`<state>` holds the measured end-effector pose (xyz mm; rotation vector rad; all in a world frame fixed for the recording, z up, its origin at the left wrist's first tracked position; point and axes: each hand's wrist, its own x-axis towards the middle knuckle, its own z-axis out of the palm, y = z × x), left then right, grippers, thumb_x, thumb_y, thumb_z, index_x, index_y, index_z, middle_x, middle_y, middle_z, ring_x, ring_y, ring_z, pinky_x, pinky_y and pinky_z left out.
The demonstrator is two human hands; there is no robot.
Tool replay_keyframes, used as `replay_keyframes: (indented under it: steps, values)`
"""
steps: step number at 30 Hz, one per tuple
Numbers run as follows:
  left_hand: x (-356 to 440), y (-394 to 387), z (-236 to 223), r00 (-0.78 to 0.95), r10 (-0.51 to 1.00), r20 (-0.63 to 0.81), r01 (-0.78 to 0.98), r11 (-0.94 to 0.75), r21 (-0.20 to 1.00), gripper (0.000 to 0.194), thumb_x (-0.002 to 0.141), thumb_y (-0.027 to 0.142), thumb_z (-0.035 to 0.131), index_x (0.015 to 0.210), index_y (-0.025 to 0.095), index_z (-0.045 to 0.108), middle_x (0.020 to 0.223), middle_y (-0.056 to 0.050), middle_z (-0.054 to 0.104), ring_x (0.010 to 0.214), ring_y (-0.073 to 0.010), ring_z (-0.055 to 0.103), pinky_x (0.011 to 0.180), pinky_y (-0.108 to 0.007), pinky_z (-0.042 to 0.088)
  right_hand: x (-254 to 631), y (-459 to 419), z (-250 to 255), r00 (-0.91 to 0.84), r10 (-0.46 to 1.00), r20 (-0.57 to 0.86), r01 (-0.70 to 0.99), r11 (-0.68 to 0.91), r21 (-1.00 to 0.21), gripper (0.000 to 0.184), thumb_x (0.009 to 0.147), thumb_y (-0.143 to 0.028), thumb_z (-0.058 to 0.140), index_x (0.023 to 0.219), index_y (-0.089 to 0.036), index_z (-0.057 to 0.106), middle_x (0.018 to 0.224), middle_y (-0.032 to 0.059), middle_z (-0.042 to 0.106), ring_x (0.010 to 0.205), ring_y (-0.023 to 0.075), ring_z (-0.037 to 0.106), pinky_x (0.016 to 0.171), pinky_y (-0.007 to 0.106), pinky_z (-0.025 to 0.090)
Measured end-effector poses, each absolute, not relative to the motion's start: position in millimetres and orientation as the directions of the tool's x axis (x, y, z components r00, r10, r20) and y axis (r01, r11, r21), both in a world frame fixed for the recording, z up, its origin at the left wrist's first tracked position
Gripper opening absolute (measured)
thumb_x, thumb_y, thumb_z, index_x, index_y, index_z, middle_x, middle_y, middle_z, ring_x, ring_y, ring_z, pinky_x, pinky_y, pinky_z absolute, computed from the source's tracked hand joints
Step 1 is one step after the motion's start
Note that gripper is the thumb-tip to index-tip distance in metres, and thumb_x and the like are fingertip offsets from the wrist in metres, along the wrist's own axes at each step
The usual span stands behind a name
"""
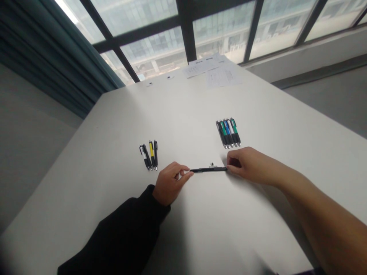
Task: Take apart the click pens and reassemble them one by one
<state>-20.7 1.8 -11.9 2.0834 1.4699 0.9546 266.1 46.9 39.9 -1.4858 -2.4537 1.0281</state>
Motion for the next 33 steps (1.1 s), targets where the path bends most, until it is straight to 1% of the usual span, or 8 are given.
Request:
replay_keyframes:
  steps: [6,13,21,24,27,30,33]
  values:
    - [-19.8,2.2,-11.5,0.205,0.934,0.294,0.663,-0.353,0.659,0.008,0.085,0.023,0.075,0.082,0.016,0.071,0.072,0.0,0.061,0.06,-0.0108,0.051,0.062,-0.024,0.043,264.9,47.2,39.9,-0.505,0.82,-0.271,0.768,0.284,-0.574,0.017,0.088,-0.031,0.059,0.078,-0.02,0.066,0.066,0.0014,0.065,0.059,0.0159,0.054,0.056,0.029,0.038]
    - [-20.1,2.3,-12.5,0.2,0.931,0.304,0.657,-0.358,0.663,0.008,0.086,0.023,0.074,0.083,0.016,0.072,0.072,0.0,0.062,0.059,-0.0101,0.05,0.062,-0.024,0.043,265.7,47.0,41.5,-0.49,0.828,-0.273,0.776,0.272,-0.568,0.018,0.089,-0.033,0.059,0.079,-0.021,0.066,0.067,0.0021,0.066,0.059,0.0164,0.054,0.057,0.029,0.039]
    - [-20.6,1.1,-9.7,0.211,0.925,0.316,0.657,-0.373,0.655,0.008,0.086,0.023,0.074,0.086,0.015,0.07,0.071,0.001,0.061,0.057,-0.0097,0.048,0.061,-0.024,0.044,266.8,47.5,39.1,-0.485,0.822,-0.299,0.775,0.245,-0.583,0.025,0.09,-0.04,0.06,0.076,-0.021,0.067,0.063,0.0013,0.064,0.057,0.0154,0.053,0.055,0.029,0.037]
    - [-21.4,0.7,-10.7,0.247,0.911,0.331,0.647,-0.409,0.644,0.011,0.087,0.026,0.074,0.088,0.015,0.071,0.075,0.0,0.062,0.06,-0.0107,0.051,0.061,-0.024,0.045,266.1,46.9,40.6,-0.491,0.81,-0.32,0.779,0.244,-0.577,0.027,0.091,-0.041,0.059,0.075,-0.02,0.068,0.063,0.0019,0.065,0.057,0.0155,0.052,0.054,0.029,0.036]
    - [-22.2,0.2,-13.8,0.335,0.862,0.381,0.623,-0.506,0.597,0.02,0.086,0.032,0.076,0.095,0.015,0.072,0.082,-0.004,0.064,0.073,-0.015,0.058,0.068,-0.027,0.05,265.1,45.8,42.9,-0.501,0.792,-0.349,0.782,0.241,-0.574,0.026,0.089,-0.041,0.061,0.075,-0.02,0.069,0.063,0.0031,0.066,0.056,0.0164,0.053,0.053,0.03,0.036]
    - [-21.8,0.0,-16.0,0.437,0.797,0.418,0.627,-0.603,0.494,0.029,0.084,0.035,0.077,0.105,0.014,0.073,0.089,-0.008,0.066,0.083,-0.0199,0.059,0.076,-0.033,0.052,264.5,45.2,43.8,-0.501,0.785,-0.365,0.783,0.23,-0.578,0.022,0.086,-0.039,0.064,0.078,-0.02,0.071,0.065,0.0037,0.068,0.057,0.0174,0.056,0.054,0.03,0.038]
    - [-20.4,-0.3,-15.3,0.508,0.771,0.383,0.636,-0.636,0.437,0.023,0.087,0.033,0.074,0.105,0.017,0.074,0.091,-0.007,0.067,0.084,-0.0208,0.058,0.076,-0.034,0.051,265.1,45.5,41.4,-0.513,0.778,-0.361,0.773,0.237,-0.588,0.017,0.085,-0.035,0.065,0.08,-0.02,0.071,0.066,0.0031,0.068,0.06,0.0177,0.057,0.056,0.03,0.039]
